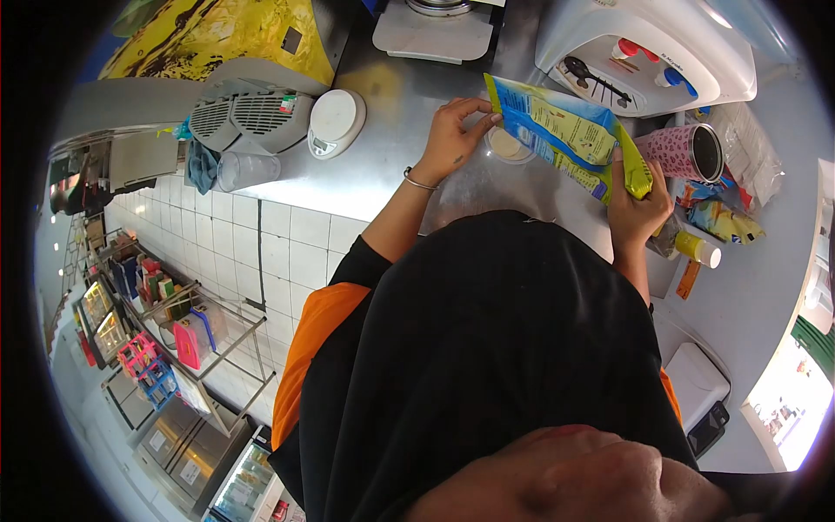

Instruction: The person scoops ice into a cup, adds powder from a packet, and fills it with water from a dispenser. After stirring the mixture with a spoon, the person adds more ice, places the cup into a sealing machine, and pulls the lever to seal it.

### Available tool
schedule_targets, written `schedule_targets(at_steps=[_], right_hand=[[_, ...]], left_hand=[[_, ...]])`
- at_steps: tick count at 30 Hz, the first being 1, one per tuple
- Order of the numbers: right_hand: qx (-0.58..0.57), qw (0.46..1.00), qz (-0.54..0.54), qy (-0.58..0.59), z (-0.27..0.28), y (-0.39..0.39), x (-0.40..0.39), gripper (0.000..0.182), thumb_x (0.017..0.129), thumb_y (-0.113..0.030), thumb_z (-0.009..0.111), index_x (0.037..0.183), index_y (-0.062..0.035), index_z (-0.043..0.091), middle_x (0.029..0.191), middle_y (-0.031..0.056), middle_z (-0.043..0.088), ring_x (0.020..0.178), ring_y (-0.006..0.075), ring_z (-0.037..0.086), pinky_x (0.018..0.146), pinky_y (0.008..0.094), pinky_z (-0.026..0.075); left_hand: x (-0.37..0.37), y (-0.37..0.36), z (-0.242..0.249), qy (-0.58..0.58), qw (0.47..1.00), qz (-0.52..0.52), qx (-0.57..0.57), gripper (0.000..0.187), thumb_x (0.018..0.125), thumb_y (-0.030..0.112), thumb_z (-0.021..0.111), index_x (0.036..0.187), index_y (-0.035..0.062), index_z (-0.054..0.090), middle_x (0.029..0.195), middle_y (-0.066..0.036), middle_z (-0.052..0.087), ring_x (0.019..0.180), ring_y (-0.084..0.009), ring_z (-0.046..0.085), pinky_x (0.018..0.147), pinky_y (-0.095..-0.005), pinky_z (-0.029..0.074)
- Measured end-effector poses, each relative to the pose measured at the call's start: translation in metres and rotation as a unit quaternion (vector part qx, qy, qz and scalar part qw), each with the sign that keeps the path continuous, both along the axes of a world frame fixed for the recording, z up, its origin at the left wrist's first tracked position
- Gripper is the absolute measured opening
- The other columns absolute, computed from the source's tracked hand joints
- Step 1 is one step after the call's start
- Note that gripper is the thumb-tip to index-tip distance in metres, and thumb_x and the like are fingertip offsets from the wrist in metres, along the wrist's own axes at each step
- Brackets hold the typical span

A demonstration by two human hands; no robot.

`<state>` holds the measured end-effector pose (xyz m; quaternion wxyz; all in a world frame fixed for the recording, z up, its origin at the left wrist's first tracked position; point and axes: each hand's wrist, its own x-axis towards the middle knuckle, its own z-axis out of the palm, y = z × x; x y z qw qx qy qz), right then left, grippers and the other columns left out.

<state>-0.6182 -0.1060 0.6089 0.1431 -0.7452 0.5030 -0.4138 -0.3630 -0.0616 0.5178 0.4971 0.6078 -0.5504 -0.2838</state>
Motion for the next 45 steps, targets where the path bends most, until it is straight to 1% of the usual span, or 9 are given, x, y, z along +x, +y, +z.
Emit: schedule_targets(at_steps=[9, 11, 18, 21, 25, 28, 36, 40, 45], right_hand=[[0.118, 0.979, -0.086, -0.144, -0.032, 0.003, -0.011, 0.018, 0.086, -0.012, 0.072, 0.090, 0.0056, 0.070, 0.082, 0.0031, 0.067, 0.069, 0.0037, 0.056, 0.059, 0.0205, 0.044], [0.171, 0.908, -0.073, -0.374, -0.047, 0.006, -0.011, 0.022, 0.087, -0.011, 0.070, 0.100, 0.0068, 0.068, 0.088, 0.0022, 0.067, 0.074, 0.0063, 0.058, 0.065, 0.0220, 0.046], [0.284, 0.770, -0.097, -0.563, -0.098, 0.035, -0.025, 0.033, 0.091, -0.019, 0.065, 0.113, 0.0046, 0.060, 0.103, 0.0061, 0.063, 0.090, 0.0135, 0.061, 0.079, 0.0281, 0.049], [0.439, 0.631, 0.004, -0.639, -0.099, 0.057, -0.034, 0.049, 0.089, -0.022, 0.068, 0.130, -0.0016, 0.049, 0.127, 0.0114, 0.053, 0.114, 0.0210, 0.054, 0.093, 0.0358, 0.046], [0.488, 0.744, -0.019, -0.456, -0.124, 0.084, -0.076, 0.069, 0.082, -0.024, 0.076, 0.139, -0.0058, 0.042, 0.135, 0.0121, 0.048, 0.122, 0.0251, 0.049, 0.100, 0.0405, 0.043], [0.208, 0.976, 0.038, -0.048, -0.071, 0.087, -0.081, 0.084, 0.067, -0.024, 0.087, 0.138, -0.0061, 0.046, 0.134, 0.0156, 0.052, 0.121, 0.0285, 0.052, 0.100, 0.0380, 0.044], [0.162, 0.972, 0.060, -0.158, -0.017, 0.042, -0.032, 0.015, 0.086, -0.008, 0.067, 0.096, 0.0028, 0.070, 0.085, 0.0128, 0.071, 0.074, 0.0199, 0.068, 0.068, 0.0290, 0.051], [0.175, 0.966, 0.082, -0.174, 0.043, 0.041, -0.040, 0.015, 0.088, -0.008, 0.067, 0.099, 0.0016, 0.071, 0.086, 0.0098, 0.071, 0.075, 0.0126, 0.065, 0.068, 0.0272, 0.050], [0.014, 0.978, -0.094, -0.185, 0.133, 0.028, -0.105, 0.019, 0.086, -0.012, 0.070, 0.099, 0.0023, 0.072, 0.083, 0.0053, 0.070, 0.074, 0.0074, 0.059, 0.067, 0.0225, 0.047]], left_hand=[[-0.005, -0.009, 0.008, 0.011, 0.999, -0.021, -0.031, 0.016, 0.085, 0.016, 0.070, 0.094, 0.0035, 0.070, 0.090, -0.008, 0.070, 0.086, -0.0229, 0.062, 0.075, -0.0323, 0.047], [-0.008, -0.015, 0.001, 0.014, 0.999, -0.030, -0.038, 0.018, 0.085, 0.018, 0.070, 0.097, 0.0035, 0.070, 0.090, -0.008, 0.070, 0.085, -0.0233, 0.063, 0.074, -0.0325, 0.048], [-0.020, -0.034, 0.048, 0.009, 0.994, -0.099, -0.052, 0.016, 0.089, 0.019, 0.066, 0.093, 0.0039, 0.068, 0.091, -0.007, 0.069, 0.078, -0.0224, 0.063, 0.070, -0.0321, 0.048], [-0.039, -0.036, 0.080, -0.025, 0.981, -0.189, -0.042, 0.011, 0.088, 0.014, 0.067, 0.092, 0.0036, 0.067, 0.088, -0.007, 0.067, 0.084, -0.0207, 0.064, 0.077, -0.0314, 0.047], [-0.068, -0.033, 0.092, -0.175, 0.935, -0.258, -0.171, 0.004, 0.084, 0.013, 0.068, 0.088, 0.0123, 0.069, 0.087, -0.003, 0.064, 0.093, -0.0214, 0.061, 0.087, -0.0362, 0.040], [-0.084, -0.027, 0.097, -0.210, 0.912, -0.296, -0.192, 0.006, 0.082, 0.013, 0.069, 0.087, 0.0149, 0.069, 0.089, -0.002, 0.064, 0.098, -0.0203, 0.061, 0.091, -0.0374, 0.038], [-0.080, -0.026, 0.094, -0.192, 0.916, -0.273, -0.223, 0.026, 0.080, 0.018, 0.070, 0.105, 0.0101, 0.067, 0.107, -0.006, 0.065, 0.109, -0.0243, 0.058, 0.100, -0.0386, 0.036], [-0.029, -0.001, 0.054, 0.047, 0.980, -0.058, -0.184, 0.077, 0.069, 0.011, 0.066, 0.140, -0.0003, 0.039, 0.137, -0.018, 0.047, 0.130, -0.0307, 0.041, 0.111, -0.0419, 0.024], [0.007, 0.031, -0.010, 0.152, 0.988, 0.000, 0.018, 0.110, 0.057, 0.007, 0.067, 0.151, 0.0072, 0.012, 0.151, -0.018, 0.028, 0.142, -0.0308, 0.022, 0.116, -0.0452, 0.009]])
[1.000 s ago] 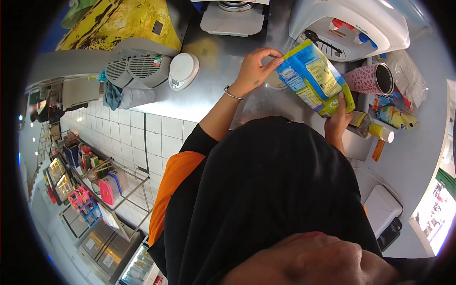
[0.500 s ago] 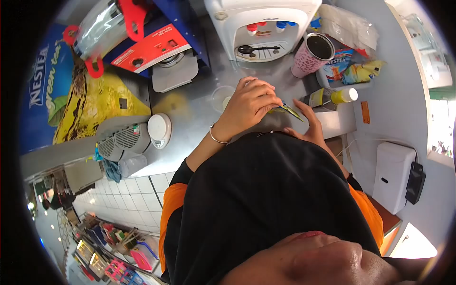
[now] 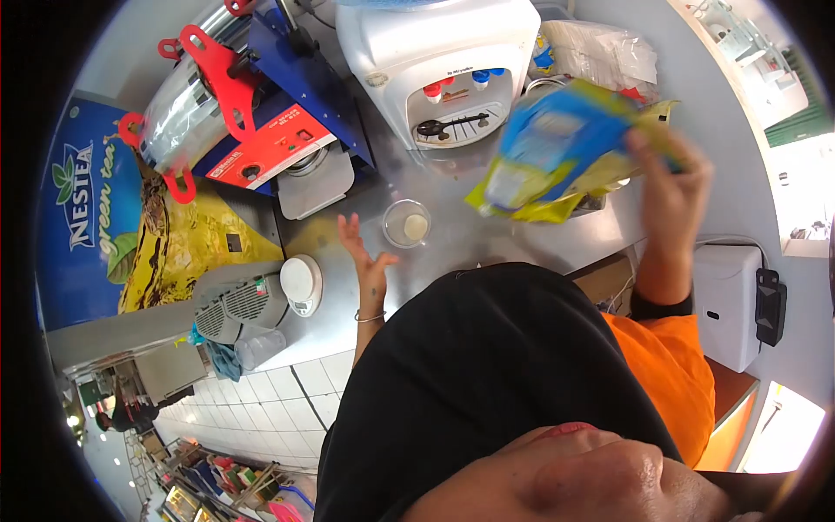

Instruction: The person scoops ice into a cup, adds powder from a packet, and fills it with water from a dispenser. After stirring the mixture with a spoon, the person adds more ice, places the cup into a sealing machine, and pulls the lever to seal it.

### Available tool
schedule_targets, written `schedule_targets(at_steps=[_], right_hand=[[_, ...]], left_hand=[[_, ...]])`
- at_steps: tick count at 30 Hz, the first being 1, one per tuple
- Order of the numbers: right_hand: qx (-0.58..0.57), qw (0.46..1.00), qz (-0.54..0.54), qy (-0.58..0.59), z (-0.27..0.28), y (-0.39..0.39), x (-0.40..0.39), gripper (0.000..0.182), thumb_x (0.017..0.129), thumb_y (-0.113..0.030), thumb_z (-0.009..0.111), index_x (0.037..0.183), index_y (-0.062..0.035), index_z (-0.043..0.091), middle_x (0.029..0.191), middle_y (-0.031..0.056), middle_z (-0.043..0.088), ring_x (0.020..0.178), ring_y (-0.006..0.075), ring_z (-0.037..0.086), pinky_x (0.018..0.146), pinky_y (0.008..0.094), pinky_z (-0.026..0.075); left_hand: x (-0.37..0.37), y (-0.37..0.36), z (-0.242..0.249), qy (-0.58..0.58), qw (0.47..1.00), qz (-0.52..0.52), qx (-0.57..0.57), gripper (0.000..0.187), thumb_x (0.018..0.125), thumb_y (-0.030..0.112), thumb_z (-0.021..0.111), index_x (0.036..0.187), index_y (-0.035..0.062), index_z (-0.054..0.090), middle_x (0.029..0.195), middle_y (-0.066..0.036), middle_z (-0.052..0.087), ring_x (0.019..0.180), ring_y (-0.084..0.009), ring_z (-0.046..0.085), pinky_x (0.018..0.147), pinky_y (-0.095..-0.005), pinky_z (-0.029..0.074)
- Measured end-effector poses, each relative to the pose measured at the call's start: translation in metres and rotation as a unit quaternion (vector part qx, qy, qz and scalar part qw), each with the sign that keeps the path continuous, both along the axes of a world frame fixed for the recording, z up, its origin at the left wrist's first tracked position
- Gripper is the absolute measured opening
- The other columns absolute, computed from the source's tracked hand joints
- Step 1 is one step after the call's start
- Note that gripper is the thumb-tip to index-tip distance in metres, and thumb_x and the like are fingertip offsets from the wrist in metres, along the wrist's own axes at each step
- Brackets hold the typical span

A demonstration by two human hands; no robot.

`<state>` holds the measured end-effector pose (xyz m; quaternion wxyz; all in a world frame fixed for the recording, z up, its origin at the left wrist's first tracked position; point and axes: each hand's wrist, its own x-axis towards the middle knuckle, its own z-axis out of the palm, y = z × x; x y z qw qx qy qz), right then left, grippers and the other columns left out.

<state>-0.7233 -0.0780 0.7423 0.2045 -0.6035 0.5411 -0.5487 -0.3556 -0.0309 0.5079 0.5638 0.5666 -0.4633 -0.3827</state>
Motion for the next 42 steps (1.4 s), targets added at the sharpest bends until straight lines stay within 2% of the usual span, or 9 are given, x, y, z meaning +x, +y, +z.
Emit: schedule_targets(at_steps=[5, 10, 23, 28, 30, 32, 34, 38, 42], right_hand=[[-0.155, 0.968, -0.149, 0.126, 0.058, -0.050, -0.057, 0.026, 0.088, -0.018, 0.069, 0.104, 0.0027, 0.070, 0.092, 0.0056, 0.069, 0.079, 0.0112, 0.060, 0.074, 0.0234, 0.047], [-0.034, 0.985, 0.038, 0.162, 0.062, -0.121, -0.090, 0.026, 0.089, -0.022, 0.069, 0.104, -0.0008, 0.071, 0.091, 0.0024, 0.069, 0.083, 0.0089, 0.060, 0.078, 0.0233, 0.047], [0.115, 0.967, 0.106, 0.200, -0.062, -0.227, -0.144, 0.027, 0.086, -0.019, 0.070, 0.102, 0.0019, 0.070, 0.090, 0.0102, 0.071, 0.084, 0.0142, 0.064, 0.080, 0.0282, 0.050], [0.043, 0.916, -0.001, 0.399, -0.043, -0.205, -0.079, 0.020, 0.084, -0.014, 0.065, 0.100, -0.0033, 0.070, 0.093, 0.0122, 0.071, 0.086, 0.0277, 0.068, 0.081, 0.0363, 0.051], [-0.137, 0.907, 0.072, 0.391, -0.029, -0.198, -0.042, 0.020, 0.083, -0.014, 0.062, 0.100, -0.0076, 0.070, 0.091, 0.0122, 0.069, 0.087, 0.0350, 0.065, 0.080, 0.0433, 0.051], [-0.006, 0.907, 0.169, 0.385, -0.018, -0.179, -0.001, 0.024, 0.083, -0.019, 0.061, 0.102, -0.0099, 0.071, 0.090, 0.0125, 0.068, 0.085, 0.0349, 0.064, 0.078, 0.0450, 0.051], [0.105, 0.829, 0.266, 0.481, -0.012, -0.167, 0.033, 0.033, 0.081, -0.017, 0.058, 0.112, -0.0138, 0.068, 0.094, 0.0152, 0.068, 0.085, 0.0354, 0.065, 0.077, 0.0458, 0.051], [0.073, 0.780, 0.325, 0.529, -0.025, -0.162, 0.070, 0.047, 0.081, -0.011, 0.058, 0.127, -0.0176, 0.058, 0.068, 0.0178, 0.062, 0.065, 0.0352, 0.062, 0.064, 0.0455, 0.050], [0.141, 0.735, 0.330, 0.575, -0.031, -0.168, 0.091, 0.058, 0.079, -0.012, 0.056, 0.136, -0.0154, 0.050, 0.090, 0.0191, 0.068, 0.087, 0.0350, 0.066, 0.074, 0.0483, 0.052]], left_hand=[[-0.029, -0.003, -0.031, -0.066, 0.996, -0.051, 0.001, 0.121, 0.062, 0.013, 0.084, 0.152, 0.0077, 0.003, 0.151, -0.019, 0.023, 0.141, -0.0326, 0.022, 0.115, -0.0466, 0.016], [-0.051, -0.025, -0.030, -0.054, 0.998, -0.024, -0.010, 0.108, 0.066, 0.016, 0.087, 0.148, 0.0027, 0.017, 0.142, -0.019, 0.034, 0.134, -0.0298, 0.034, 0.110, -0.0388, 0.031], [-0.064, -0.079, 0.003, -0.103, 0.989, -0.109, 0.009, 0.089, 0.069, 0.020, 0.087, 0.139, 0.0044, 0.034, 0.134, -0.017, 0.047, 0.126, -0.0285, 0.047, 0.104, -0.0410, 0.039], [-0.092, -0.138, 0.002, -0.015, 0.989, -0.137, 0.048, 0.089, 0.068, 0.022, 0.087, 0.137, 0.0032, 0.034, 0.131, -0.017, 0.048, 0.120, -0.0266, 0.050, 0.099, -0.0410, 0.043], [-0.106, -0.152, 0.018, 0.024, 0.991, -0.124, 0.035, 0.089, 0.070, 0.019, 0.086, 0.139, 0.0042, 0.032, 0.131, -0.017, 0.047, 0.119, -0.0273, 0.049, 0.098, -0.0408, 0.044], [-0.114, -0.166, 0.016, 0.058, 0.991, -0.121, 0.022, 0.088, 0.072, 0.016, 0.085, 0.140, 0.0051, 0.031, 0.131, -0.017, 0.046, 0.118, -0.0281, 0.049, 0.097, -0.0405, 0.045], [-0.120, -0.179, 0.004, 0.060, 0.995, -0.079, -0.006, 0.090, 0.070, 0.015, 0.085, 0.139, 0.0033, 0.029, 0.129, -0.017, 0.046, 0.117, -0.0273, 0.049, 0.096, -0.0397, 0.046], [-0.129, -0.181, 0.008, 0.006, 0.999, -0.015, -0.033, 0.090, 0.068, 0.023, 0.087, 0.136, -0.0010, 0.032, 0.129, -0.019, 0.045, 0.122, -0.0280, 0.046, 0.103, -0.0390, 0.039], [-0.127, -0.183, 0.001, -0.058, 0.992, 0.009, -0.108, 0.092, 0.068, 0.021, 0.086, 0.139, -0.0002, 0.031, 0.135, -0.019, 0.042, 0.128, -0.0299, 0.042, 0.107, -0.0394, 0.034]])
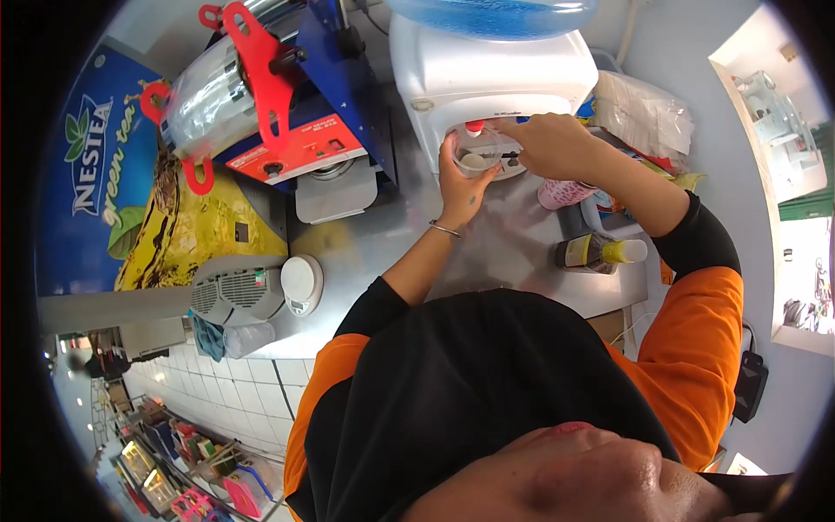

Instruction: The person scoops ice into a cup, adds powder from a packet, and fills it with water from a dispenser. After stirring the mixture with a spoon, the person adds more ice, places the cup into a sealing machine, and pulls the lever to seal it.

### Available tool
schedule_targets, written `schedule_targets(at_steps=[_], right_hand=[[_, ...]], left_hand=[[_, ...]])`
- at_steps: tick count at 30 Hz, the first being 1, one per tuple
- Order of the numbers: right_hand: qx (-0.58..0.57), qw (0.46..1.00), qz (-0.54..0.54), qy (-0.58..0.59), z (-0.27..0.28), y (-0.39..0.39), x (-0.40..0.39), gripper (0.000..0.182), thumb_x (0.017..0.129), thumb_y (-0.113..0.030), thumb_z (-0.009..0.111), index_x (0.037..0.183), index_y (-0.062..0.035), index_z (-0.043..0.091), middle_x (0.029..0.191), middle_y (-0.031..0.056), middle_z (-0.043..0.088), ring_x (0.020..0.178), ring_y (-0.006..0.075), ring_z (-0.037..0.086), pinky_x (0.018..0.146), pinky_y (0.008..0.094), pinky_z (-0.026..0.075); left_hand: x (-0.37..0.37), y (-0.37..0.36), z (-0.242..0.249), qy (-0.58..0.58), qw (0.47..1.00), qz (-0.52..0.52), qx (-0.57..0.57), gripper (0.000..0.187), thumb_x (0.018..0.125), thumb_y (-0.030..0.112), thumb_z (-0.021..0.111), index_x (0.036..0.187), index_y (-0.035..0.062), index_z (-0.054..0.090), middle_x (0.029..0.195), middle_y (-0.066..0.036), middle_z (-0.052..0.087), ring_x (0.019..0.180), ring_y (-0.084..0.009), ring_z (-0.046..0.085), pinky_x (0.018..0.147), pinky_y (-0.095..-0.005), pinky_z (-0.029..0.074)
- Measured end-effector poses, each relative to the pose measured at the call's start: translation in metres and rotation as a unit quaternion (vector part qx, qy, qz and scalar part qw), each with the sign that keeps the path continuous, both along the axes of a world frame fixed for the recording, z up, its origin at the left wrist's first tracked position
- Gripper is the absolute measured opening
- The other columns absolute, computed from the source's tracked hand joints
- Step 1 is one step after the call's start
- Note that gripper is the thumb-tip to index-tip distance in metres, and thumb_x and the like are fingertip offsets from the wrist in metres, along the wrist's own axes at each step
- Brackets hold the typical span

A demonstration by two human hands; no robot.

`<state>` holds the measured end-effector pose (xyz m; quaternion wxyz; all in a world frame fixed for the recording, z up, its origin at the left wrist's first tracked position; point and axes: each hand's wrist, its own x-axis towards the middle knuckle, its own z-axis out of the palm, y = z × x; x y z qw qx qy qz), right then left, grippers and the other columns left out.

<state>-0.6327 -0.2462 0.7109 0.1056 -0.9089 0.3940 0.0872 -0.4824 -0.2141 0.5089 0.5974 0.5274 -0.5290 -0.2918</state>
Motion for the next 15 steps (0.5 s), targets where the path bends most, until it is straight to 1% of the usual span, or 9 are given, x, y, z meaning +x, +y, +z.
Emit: schedule_targets(at_steps=[1, 5, 7, 8, 10, 11, 13, 14, 15], right_hand=[[0.001, 0.999, -0.022, 0.033, 0.000, 0.000, 0.004, 0.060, 0.079, -0.012, 0.056, 0.138, -0.0139, 0.048, 0.091, 0.0193, 0.068, 0.088, 0.0344, 0.066, 0.074, 0.0481, 0.052], [0.016, 0.998, -0.031, 0.053, -0.005, -0.002, 0.005, 0.062, 0.078, -0.012, 0.056, 0.139, -0.0096, 0.045, 0.091, 0.0208, 0.067, 0.090, 0.0337, 0.066, 0.074, 0.0476, 0.053], [0.028, 1.000, -0.001, -0.008, -0.029, -0.016, -0.002, 0.067, 0.079, -0.009, 0.053, 0.144, -0.0059, 0.038, 0.066, 0.0174, 0.063, 0.064, 0.0331, 0.065, 0.065, 0.0463, 0.052], [0.028, 1.000, 0.003, -0.004, -0.032, -0.020, -0.002, 0.067, 0.079, -0.009, 0.053, 0.144, -0.0059, 0.038, 0.066, 0.0174, 0.063, 0.064, 0.0331, 0.065, 0.065, 0.0463, 0.052], [0.207, 0.974, -0.062, -0.068, -0.029, -0.027, 0.003, 0.069, 0.079, -0.008, 0.051, 0.145, -0.0005, 0.034, 0.061, 0.0141, 0.060, 0.053, 0.0264, 0.062, 0.059, 0.0403, 0.051], [0.207, 0.974, -0.057, -0.064, -0.028, -0.028, 0.005, 0.069, 0.079, -0.008, 0.051, 0.145, -0.0005, 0.034, 0.061, 0.0141, 0.060, 0.053, 0.0264, 0.062, 0.059, 0.0403, 0.051], [0.280, 0.949, -0.110, -0.093, -0.026, -0.028, 0.009, 0.070, 0.079, -0.008, 0.051, 0.146, -0.0013, 0.033, 0.057, 0.0096, 0.057, 0.042, 0.0169, 0.053, 0.048, 0.0324, 0.044], [0.280, 0.949, -0.108, -0.091, -0.026, -0.029, 0.011, 0.070, 0.079, -0.008, 0.051, 0.146, -0.0013, 0.033, 0.057, 0.0096, 0.057, 0.042, 0.0169, 0.053, 0.048, 0.0324, 0.044], [0.306, 0.938, -0.127, -0.101, -0.025, -0.029, 0.012, 0.069, 0.079, -0.010, 0.051, 0.146, -0.0033, 0.035, 0.057, 0.0087, 0.058, 0.042, 0.0156, 0.052, 0.044, 0.0308, 0.042]], left_hand=[[0.000, 0.002, 0.001, -0.007, 1.000, 0.000, -0.009, 0.093, 0.069, 0.021, 0.085, 0.140, 0.0004, 0.030, 0.138, -0.018, 0.041, 0.130, -0.0303, 0.040, 0.108, -0.0396, 0.034], [0.001, 0.004, 0.003, -0.002, 1.000, 0.003, -0.015, 0.094, 0.068, 0.019, 0.085, 0.142, 0.0013, 0.030, 0.140, -0.018, 0.040, 0.131, -0.0309, 0.039, 0.109, -0.0402, 0.033], [0.001, 0.003, 0.001, -0.007, 1.000, 0.009, -0.020, 0.094, 0.067, 0.019, 0.085, 0.142, 0.0012, 0.031, 0.140, -0.018, 0.040, 0.131, -0.0314, 0.040, 0.108, -0.0405, 0.034], [0.001, 0.003, 0.001, -0.015, 0.999, 0.010, -0.028, 0.094, 0.067, 0.019, 0.086, 0.141, 0.0011, 0.032, 0.139, -0.018, 0.041, 0.130, -0.0320, 0.040, 0.108, -0.0408, 0.034], [0.001, 0.000, 0.001, -0.011, 0.999, 0.014, -0.035, 0.093, 0.067, 0.019, 0.086, 0.141, 0.0015, 0.032, 0.138, -0.018, 0.043, 0.129, -0.0325, 0.041, 0.107, -0.0412, 0.035], [0.002, 0.002, 0.000, -0.013, 0.999, 0.010, -0.038, 0.093, 0.066, 0.019, 0.086, 0.141, 0.0019, 0.033, 0.136, -0.018, 0.044, 0.127, -0.0330, 0.042, 0.107, -0.0416, 0.035], [0.002, 0.004, 0.005, -0.009, 0.999, 0.012, -0.036, 0.093, 0.066, 0.019, 0.086, 0.141, 0.0024, 0.033, 0.135, -0.018, 0.045, 0.126, -0.0330, 0.043, 0.106, -0.0418, 0.036], [0.002, 0.005, 0.008, -0.008, 0.999, 0.010, -0.034, 0.092, 0.066, 0.019, 0.086, 0.140, 0.0029, 0.034, 0.133, -0.017, 0.046, 0.125, -0.0331, 0.044, 0.105, -0.0420, 0.036], [0.002, 0.004, 0.007, -0.007, 0.999, 0.012, -0.034, 0.092, 0.066, 0.019, 0.086, 0.140, 0.0029, 0.034, 0.133, -0.017, 0.046, 0.125, -0.0331, 0.044, 0.105, -0.0420, 0.036]])
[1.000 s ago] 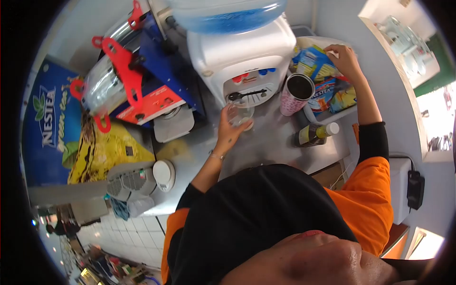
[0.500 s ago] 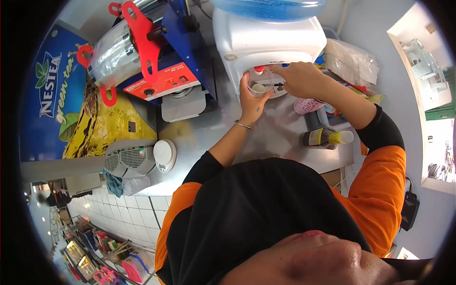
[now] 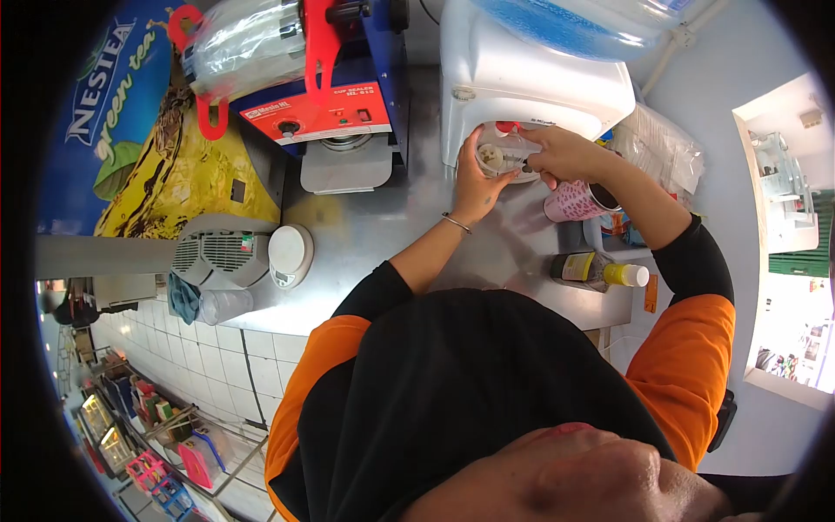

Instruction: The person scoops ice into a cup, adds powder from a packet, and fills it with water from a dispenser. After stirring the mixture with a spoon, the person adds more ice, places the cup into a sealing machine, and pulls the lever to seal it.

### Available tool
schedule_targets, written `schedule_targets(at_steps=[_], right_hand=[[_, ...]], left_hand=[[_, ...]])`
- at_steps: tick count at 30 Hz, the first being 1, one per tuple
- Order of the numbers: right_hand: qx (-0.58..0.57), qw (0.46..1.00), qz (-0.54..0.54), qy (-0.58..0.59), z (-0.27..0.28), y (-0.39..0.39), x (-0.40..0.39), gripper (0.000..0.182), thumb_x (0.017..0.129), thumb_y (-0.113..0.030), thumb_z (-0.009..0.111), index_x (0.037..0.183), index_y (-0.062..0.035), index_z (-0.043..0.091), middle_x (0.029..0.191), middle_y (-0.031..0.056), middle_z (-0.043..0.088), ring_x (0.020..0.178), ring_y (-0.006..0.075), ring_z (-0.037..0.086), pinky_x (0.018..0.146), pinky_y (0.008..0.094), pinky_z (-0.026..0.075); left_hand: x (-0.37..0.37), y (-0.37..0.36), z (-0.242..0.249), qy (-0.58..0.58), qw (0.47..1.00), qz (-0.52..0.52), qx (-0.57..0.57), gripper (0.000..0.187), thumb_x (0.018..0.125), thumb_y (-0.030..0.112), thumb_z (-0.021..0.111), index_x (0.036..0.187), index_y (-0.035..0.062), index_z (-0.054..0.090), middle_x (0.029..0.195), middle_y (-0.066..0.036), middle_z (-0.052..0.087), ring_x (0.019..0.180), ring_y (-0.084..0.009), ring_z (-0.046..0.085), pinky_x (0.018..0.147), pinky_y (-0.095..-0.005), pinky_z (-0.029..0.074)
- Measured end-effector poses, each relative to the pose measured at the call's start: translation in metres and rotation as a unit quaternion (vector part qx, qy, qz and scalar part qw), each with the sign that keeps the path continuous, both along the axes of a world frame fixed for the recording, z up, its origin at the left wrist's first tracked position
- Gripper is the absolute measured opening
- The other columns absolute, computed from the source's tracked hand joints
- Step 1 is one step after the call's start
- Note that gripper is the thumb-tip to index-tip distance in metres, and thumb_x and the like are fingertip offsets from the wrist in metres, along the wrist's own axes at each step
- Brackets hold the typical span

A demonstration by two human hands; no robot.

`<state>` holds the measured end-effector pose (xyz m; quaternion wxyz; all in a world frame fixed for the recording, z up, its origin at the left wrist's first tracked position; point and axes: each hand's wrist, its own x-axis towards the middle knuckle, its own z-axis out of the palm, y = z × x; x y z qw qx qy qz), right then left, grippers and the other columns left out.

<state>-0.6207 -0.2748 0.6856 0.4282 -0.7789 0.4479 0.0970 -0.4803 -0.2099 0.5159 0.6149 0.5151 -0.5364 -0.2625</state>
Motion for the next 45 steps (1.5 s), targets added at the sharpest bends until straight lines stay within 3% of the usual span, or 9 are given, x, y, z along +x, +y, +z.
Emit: schedule_targets(at_steps=[11, 16, 20, 23, 28, 29, 31, 32, 45], right_hand=[[0.083, 0.991, -0.102, -0.038, -0.006, -0.005, 0.012, 0.061, 0.078, -0.011, 0.053, 0.139, -0.0068, 0.049, 0.056, 0.0066, 0.057, 0.036, 0.0110, 0.038, 0.034, 0.0284, 0.030], [0.065, 0.989, -0.134, -0.019, -0.001, -0.003, 0.025, 0.025, 0.076, -0.008, 0.053, 0.092, 0.0022, 0.068, 0.054, 0.0076, 0.056, 0.034, 0.0119, 0.040, 0.034, 0.0296, 0.029], [0.048, 0.988, -0.147, -0.008, -0.009, -0.002, 0.028, 0.028, 0.085, -0.007, 0.046, 0.099, -0.0006, 0.069, 0.055, 0.0074, 0.054, 0.036, 0.0096, 0.033, 0.035, 0.0266, 0.026], [0.031, 0.989, -0.145, 0.001, -0.035, -0.024, 0.024, 0.017, 0.078, -0.008, 0.053, 0.067, -0.0001, 0.064, 0.055, 0.0083, 0.060, 0.038, 0.0147, 0.051, 0.035, 0.0339, 0.037], [-0.291, 0.908, 0.244, 0.178, -0.056, -0.028, 0.030, 0.023, 0.081, -0.009, 0.052, 0.090, 0.0021, 0.070, 0.061, 0.0140, 0.064, 0.047, 0.0202, 0.061, 0.042, 0.0335, 0.046], [-0.292, 0.911, 0.232, 0.175, -0.057, -0.019, 0.037, 0.023, 0.081, -0.009, 0.052, 0.090, 0.0021, 0.070, 0.061, 0.0140, 0.064, 0.047, 0.0202, 0.061, 0.042, 0.0335, 0.046], [-0.231, 0.930, -0.285, 0.010, -0.065, -0.006, 0.046, 0.026, 0.078, -0.016, 0.055, 0.087, 0.0038, 0.070, 0.068, 0.0188, 0.067, 0.063, 0.0290, 0.069, 0.060, 0.0376, 0.055], [-0.224, 0.910, -0.347, -0.033, -0.067, 0.000, 0.047, 0.031, 0.076, -0.021, 0.057, 0.088, 0.0055, 0.069, 0.080, 0.0243, 0.068, 0.079, 0.0354, 0.069, 0.077, 0.0435, 0.054], [-0.235, 0.816, -0.496, -0.181, -0.084, 0.028, 0.057, 0.030, 0.079, -0.025, 0.058, 0.092, -0.0031, 0.073, 0.085, 0.0251, 0.068, 0.086, 0.0379, 0.067, 0.079, 0.0423, 0.052]], left_hand=[[0.000, -0.001, -0.002, 0.015, 1.000, 0.005, -0.003, 0.094, 0.062, 0.018, 0.088, 0.139, 0.0041, 0.036, 0.128, -0.017, 0.048, 0.121, -0.0334, 0.046, 0.102, -0.0429, 0.038], [0.001, 0.002, 0.002, -0.005, 1.000, 0.006, 0.004, 0.094, 0.062, 0.020, 0.088, 0.139, 0.0042, 0.035, 0.130, -0.018, 0.048, 0.123, -0.0341, 0.045, 0.103, -0.0433, 0.037], [0.002, -0.001, -0.002, -0.016, 1.000, 0.006, -0.005, 0.096, 0.062, 0.021, 0.088, 0.139, 0.0041, 0.035, 0.133, -0.018, 0.047, 0.125, -0.0347, 0.044, 0.105, -0.0434, 0.036], [0.007, -0.006, -0.008, -0.018, 0.999, -0.035, 0.024, 0.098, 0.064, 0.021, 0.089, 0.142, 0.0045, 0.032, 0.141, -0.017, 0.040, 0.133, -0.0307, 0.037, 0.110, -0.0409, 0.032], [0.008, -0.019, -0.011, 0.020, 0.997, -0.057, 0.043, 0.099, 0.060, 0.021, 0.090, 0.140, 0.0031, 0.034, 0.136, -0.018, 0.045, 0.128, -0.0318, 0.043, 0.107, -0.0403, 0.036], [0.007, -0.020, -0.010, 0.051, 0.994, -0.069, 0.067, 0.098, 0.061, 0.020, 0.090, 0.140, 0.0031, 0.034, 0.136, -0.017, 0.045, 0.128, -0.0303, 0.043, 0.107, -0.0392, 0.036], [0.006, -0.023, -0.009, 0.093, 0.988, -0.097, 0.077, 0.098, 0.061, 0.017, 0.090, 0.140, 0.0032, 0.034, 0.136, -0.016, 0.045, 0.128, -0.0287, 0.043, 0.107, -0.0385, 0.037], [0.006, -0.024, -0.009, 0.142, 0.980, -0.114, 0.087, 0.097, 0.062, 0.014, 0.090, 0.140, 0.0033, 0.033, 0.137, -0.015, 0.044, 0.128, -0.0270, 0.043, 0.106, -0.0377, 0.038], [0.012, -0.034, -0.013, 0.198, 0.960, -0.173, 0.092, 0.092, 0.064, 0.004, 0.084, 0.140, 0.0035, 0.032, 0.140, -0.010, 0.040, 0.128, -0.0226, 0.042, 0.104, -0.0338, 0.042]])
